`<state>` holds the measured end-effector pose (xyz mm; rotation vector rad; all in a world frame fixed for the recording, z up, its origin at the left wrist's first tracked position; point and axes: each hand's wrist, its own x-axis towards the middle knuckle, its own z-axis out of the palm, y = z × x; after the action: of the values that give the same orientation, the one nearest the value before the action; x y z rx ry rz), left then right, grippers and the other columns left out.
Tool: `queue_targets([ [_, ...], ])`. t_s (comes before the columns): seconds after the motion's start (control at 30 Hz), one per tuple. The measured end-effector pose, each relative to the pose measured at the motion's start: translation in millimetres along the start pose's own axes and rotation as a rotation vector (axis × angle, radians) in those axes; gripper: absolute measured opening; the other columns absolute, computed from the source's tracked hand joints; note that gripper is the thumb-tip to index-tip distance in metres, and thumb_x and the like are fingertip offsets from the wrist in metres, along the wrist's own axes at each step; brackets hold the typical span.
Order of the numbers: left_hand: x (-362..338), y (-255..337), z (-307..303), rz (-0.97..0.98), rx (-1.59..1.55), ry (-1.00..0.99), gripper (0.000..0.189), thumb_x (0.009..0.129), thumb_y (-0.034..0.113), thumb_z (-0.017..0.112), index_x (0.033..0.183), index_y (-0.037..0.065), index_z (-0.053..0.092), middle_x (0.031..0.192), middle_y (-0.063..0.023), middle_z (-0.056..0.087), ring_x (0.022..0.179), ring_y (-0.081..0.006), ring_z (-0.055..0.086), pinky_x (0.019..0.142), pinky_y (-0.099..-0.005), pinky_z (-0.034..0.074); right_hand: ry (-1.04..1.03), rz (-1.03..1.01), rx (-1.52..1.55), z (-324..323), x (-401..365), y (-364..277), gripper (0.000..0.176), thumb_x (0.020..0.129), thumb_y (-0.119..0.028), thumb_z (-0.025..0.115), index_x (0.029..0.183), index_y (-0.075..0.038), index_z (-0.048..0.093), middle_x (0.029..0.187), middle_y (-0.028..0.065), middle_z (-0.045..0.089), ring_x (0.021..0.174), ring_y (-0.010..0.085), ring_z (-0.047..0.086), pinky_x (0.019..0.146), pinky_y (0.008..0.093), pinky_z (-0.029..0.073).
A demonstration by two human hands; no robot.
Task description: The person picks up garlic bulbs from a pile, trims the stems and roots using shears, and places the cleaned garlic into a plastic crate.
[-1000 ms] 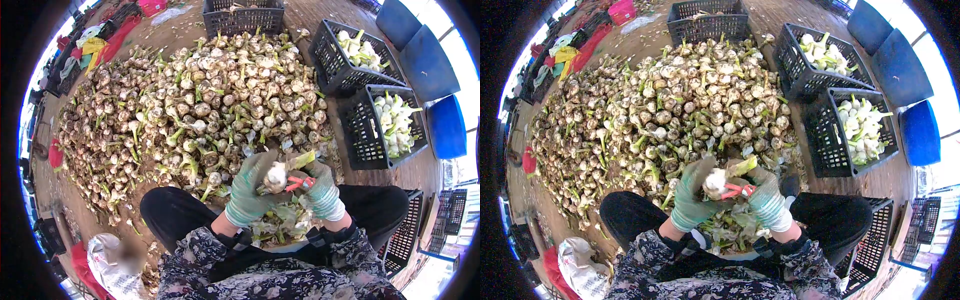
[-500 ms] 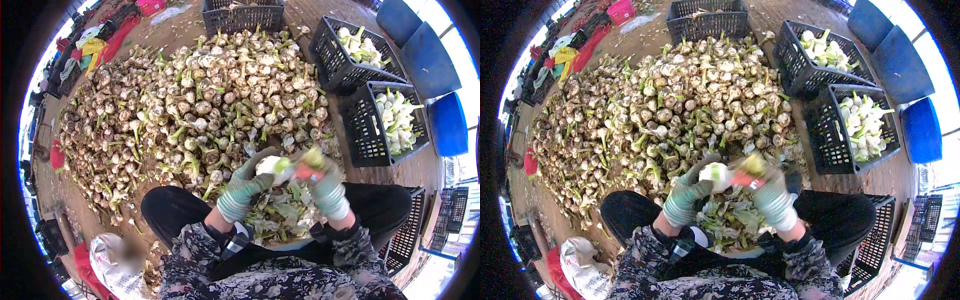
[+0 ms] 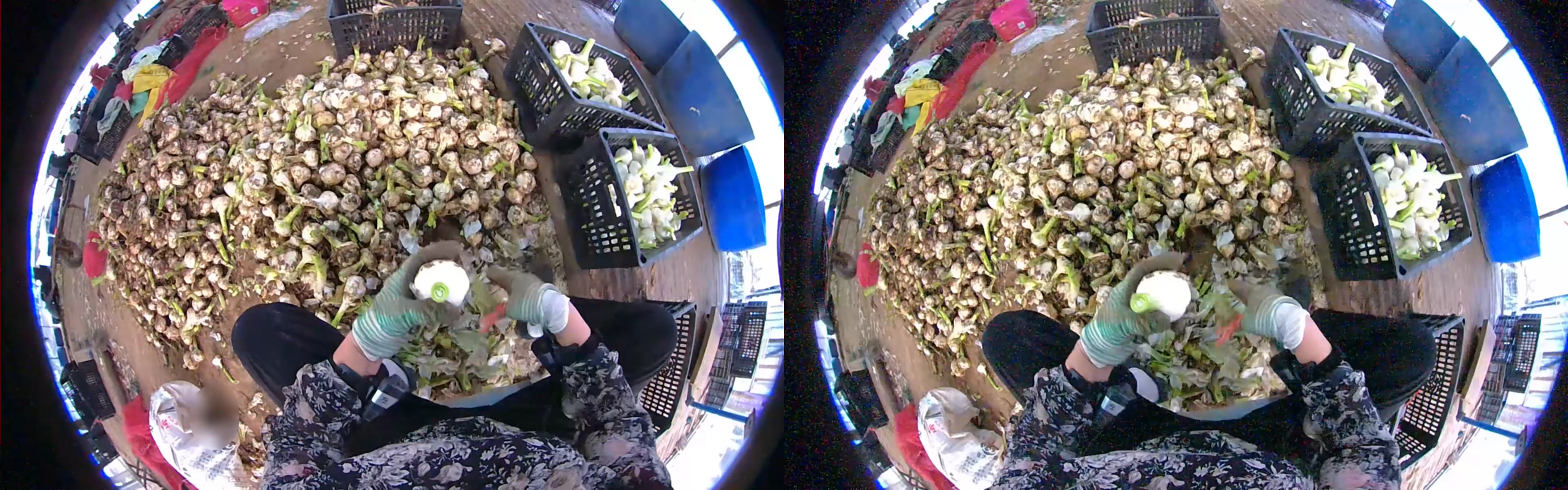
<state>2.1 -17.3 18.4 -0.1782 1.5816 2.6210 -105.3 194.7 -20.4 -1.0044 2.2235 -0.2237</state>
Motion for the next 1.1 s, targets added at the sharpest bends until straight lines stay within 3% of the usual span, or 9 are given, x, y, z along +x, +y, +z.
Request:
queue_targets([
  [0.07,0,8,-1,-0.012,0.061,0.032,0.089,0.056,0.039,0.079,0.126,0.004,0.038,0.111,-0.0062,0.052,0.101,-0.0157,0.051,0.087,-0.029,0.042,-0.113,0.073,-0.037,-24,-1,-12,0.076,0.071,-0.041,0.066,0.127,-0.001,0.033,0.122,0.0169,0.046,0.109,0.0259,0.05,0.086,0.0335,0.045],
  [0.17,3,4,-8,0.065,0.056,0.065,0.088,0.058,0.036,0.079,0.127,0.003,0.036,0.113,-0.007,0.051,0.102,-0.0148,0.05,0.088,-0.0285,0.041,0.119,-0.089,1.22,-56,-13,-31,0.06,0.075,-0.034,0.065,0.117,0.002,0.043,0.115,0.0143,0.05,0.102,0.0245,0.054,0.08,0.0303,0.047],
  [0.27,6,11,-5,0.009,0.198,-0.038,0.085,0.061,0.031,0.078,0.128,0.001,0.035,0.113,-0.0068,0.052,0.103,-0.015,0.049,0.089,-0.029,0.04,0.202,-0.36,0.581,-69,-4,-55,0.047,0.079,-0.032,0.062,0.108,0.003,0.049,0.105,0.0139,0.055,0.088,0.0229,0.058,0.076,0.0297,0.047],
  [0.3,4,10,0,-0.017,0.125,-0.052,0.082,0.063,0.031,0.076,0.127,0.001,0.036,0.114,-0.0067,0.052,0.103,-0.0153,0.05,0.09,-0.0295,0.04,0.012,0.052,0.96,-78,-9,-75,0.04,0.079,-0.03,0.061,0.103,0.001,0.052,0.097,0.0119,0.057,0.084,0.021,0.057,0.076,0.0302,0.047],
  [0.47,0,17,-5,-0.137,0.043,-0.096,0.071,0.064,0.01,0.073,0.127,0.004,0.039,0.119,-0.0056,0.048,0.107,-0.0159,0.047,0.09,-0.0296,0.039,0.148,-0.334,0.942,-60,-1,-43,0.035,0.079,-0.023,0.061,0.107,-0.002,0.056,0.092,0.0078,0.061,0.083,0.0169,0.058,0.079,0.0298,0.045],
  [0.67,3,5,-10,-0.071,-0.055,0.007,0.067,0.068,0.006,0.069,0.127,0.001,0.038,0.119,-0.0081,0.048,0.108,-0.0168,0.047,0.093,-0.0303,0.037,0.075,-0.114,1.154,-54,-7,-53,0.031,0.074,-0.016,0.065,0.101,-0.003,0.057,0.094,0.0107,0.061,0.084,0.0159,0.058,0.072,0.0297,0.046],
  [0.87,1,6,-2,-0.038,0.002,0.047,0.065,0.067,0.013,0.068,0.125,0.002,0.04,0.115,-0.0079,0.051,0.103,-0.0151,0.049,0.089,-0.0267,0.039,0.563,-0.244,0.431,-44,-7,-77,0.021,0.072,-0.019,0.066,0.083,-0.004,0.057,0.073,0.0149,0.06,0.068,0.0277,0.059,0.064,0.0325,0.046],
  [1.03,1,9,-3,-0.062,0.002,-0.058,0.065,0.067,0.015,0.069,0.124,0.002,0.041,0.117,-0.0065,0.05,0.105,-0.014,0.048,0.091,-0.0286,0.037,0.257,0.113,1.181,-60,-3,-60,0.016,0.083,-0.02,0.057,0.09,-0.006,0.057,0.079,0.0077,0.063,0.076,0.0207,0.061,0.066,0.0336,0.047],
  [1.1,4,6,-4,-0.03,0.121,-0.082,0.07,0.064,0.014,0.072,0.125,0.001,0.04,0.119,-0.0073,0.049,0.106,-0.0153,0.047,0.091,-0.0289,0.037,0.498,-0.324,0.846,-40,5,-48,0.022,0.084,-0.023,0.056,0.095,-0.004,0.057,0.083,0.0113,0.063,0.079,0.0223,0.06,0.069,0.0328,0.047],
])
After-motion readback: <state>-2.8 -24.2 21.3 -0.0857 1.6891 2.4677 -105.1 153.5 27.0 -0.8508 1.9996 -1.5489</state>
